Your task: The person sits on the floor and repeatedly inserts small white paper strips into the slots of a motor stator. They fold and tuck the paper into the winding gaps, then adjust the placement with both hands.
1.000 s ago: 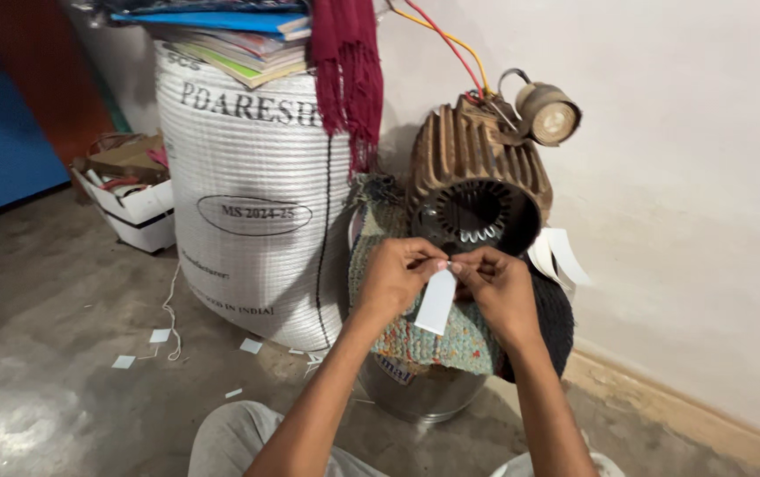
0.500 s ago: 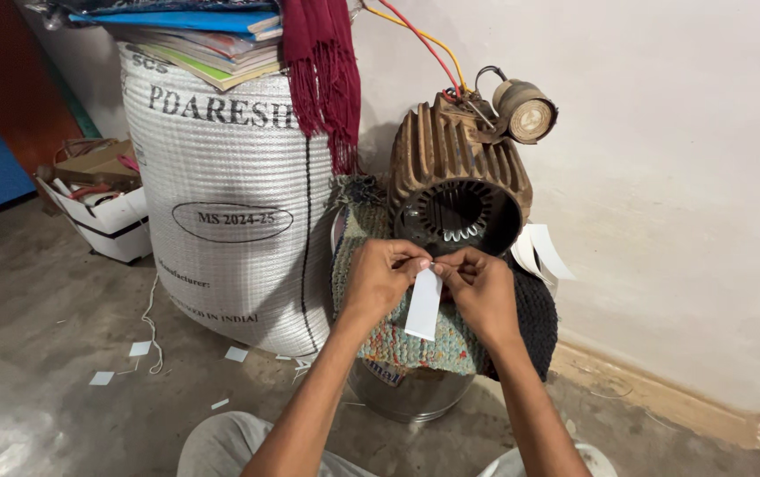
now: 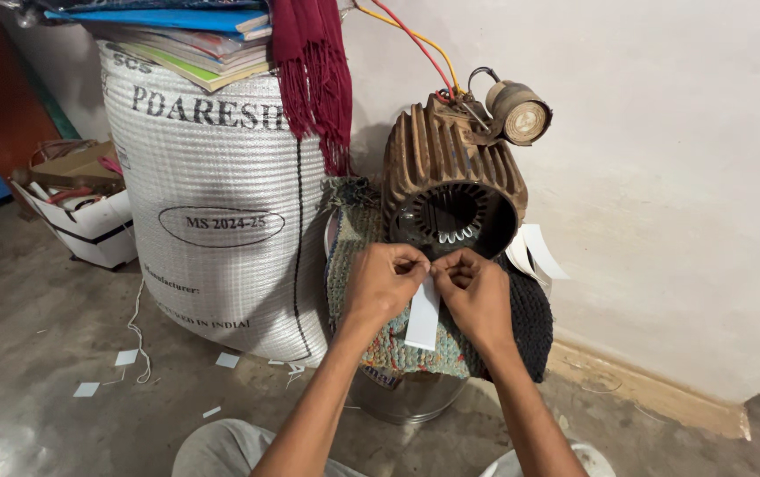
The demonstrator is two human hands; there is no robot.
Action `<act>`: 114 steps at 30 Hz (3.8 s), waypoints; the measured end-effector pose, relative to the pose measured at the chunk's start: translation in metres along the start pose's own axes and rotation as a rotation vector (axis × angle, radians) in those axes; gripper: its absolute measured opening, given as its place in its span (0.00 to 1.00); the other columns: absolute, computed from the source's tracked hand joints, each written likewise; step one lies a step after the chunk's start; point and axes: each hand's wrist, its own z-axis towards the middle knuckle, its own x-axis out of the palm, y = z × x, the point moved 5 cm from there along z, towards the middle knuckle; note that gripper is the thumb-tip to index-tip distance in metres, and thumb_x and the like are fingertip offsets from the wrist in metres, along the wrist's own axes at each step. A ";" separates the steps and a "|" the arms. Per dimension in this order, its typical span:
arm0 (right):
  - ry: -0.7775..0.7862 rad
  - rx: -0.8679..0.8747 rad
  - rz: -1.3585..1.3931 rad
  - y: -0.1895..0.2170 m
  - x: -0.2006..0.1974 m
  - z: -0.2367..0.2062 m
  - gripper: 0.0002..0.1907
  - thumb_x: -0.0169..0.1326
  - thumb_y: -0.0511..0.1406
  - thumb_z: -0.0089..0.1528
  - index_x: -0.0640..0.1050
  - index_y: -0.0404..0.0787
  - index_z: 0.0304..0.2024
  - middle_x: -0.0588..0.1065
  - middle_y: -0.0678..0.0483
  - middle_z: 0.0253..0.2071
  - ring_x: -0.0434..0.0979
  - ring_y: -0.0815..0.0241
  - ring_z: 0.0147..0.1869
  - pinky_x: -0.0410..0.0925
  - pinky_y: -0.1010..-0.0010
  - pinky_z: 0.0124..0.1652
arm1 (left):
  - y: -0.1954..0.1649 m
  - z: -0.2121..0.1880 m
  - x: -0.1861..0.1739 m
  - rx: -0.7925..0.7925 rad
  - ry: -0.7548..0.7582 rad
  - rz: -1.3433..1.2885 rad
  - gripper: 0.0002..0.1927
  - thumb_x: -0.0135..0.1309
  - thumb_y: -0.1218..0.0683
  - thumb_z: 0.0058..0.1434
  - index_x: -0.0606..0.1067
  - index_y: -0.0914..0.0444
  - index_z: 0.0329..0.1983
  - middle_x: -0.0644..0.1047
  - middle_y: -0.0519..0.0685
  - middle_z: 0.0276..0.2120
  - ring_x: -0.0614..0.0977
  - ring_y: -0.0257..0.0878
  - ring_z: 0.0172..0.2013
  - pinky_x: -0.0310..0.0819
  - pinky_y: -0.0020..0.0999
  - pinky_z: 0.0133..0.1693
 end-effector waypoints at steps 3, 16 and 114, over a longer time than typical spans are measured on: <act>0.024 -0.024 0.071 -0.007 0.001 0.001 0.05 0.59 0.29 0.59 0.82 0.32 0.36 0.82 0.54 0.30 0.81 0.71 0.34 0.72 0.78 0.34 | -0.004 -0.003 0.000 -0.056 -0.009 0.020 0.07 0.62 0.57 0.54 0.84 0.65 0.34 0.85 0.50 0.28 0.87 0.36 0.28 0.81 0.31 0.33; 0.040 0.041 0.092 -0.028 0.003 0.009 0.05 0.60 0.29 0.59 0.83 0.32 0.36 0.82 0.54 0.30 0.80 0.70 0.34 0.72 0.76 0.35 | 0.005 -0.006 0.008 0.016 -0.015 0.017 0.08 0.63 0.57 0.53 0.83 0.64 0.35 0.85 0.50 0.30 0.88 0.36 0.30 0.82 0.30 0.34; 0.099 -0.068 -0.041 -0.015 -0.002 -0.001 0.08 0.62 0.35 0.61 0.82 0.34 0.35 0.78 0.52 0.23 0.73 0.67 0.28 0.68 0.71 0.30 | 0.012 -0.013 0.006 -0.142 -0.001 0.159 0.10 0.63 0.47 0.52 0.86 0.54 0.34 0.85 0.46 0.29 0.87 0.38 0.30 0.78 0.33 0.36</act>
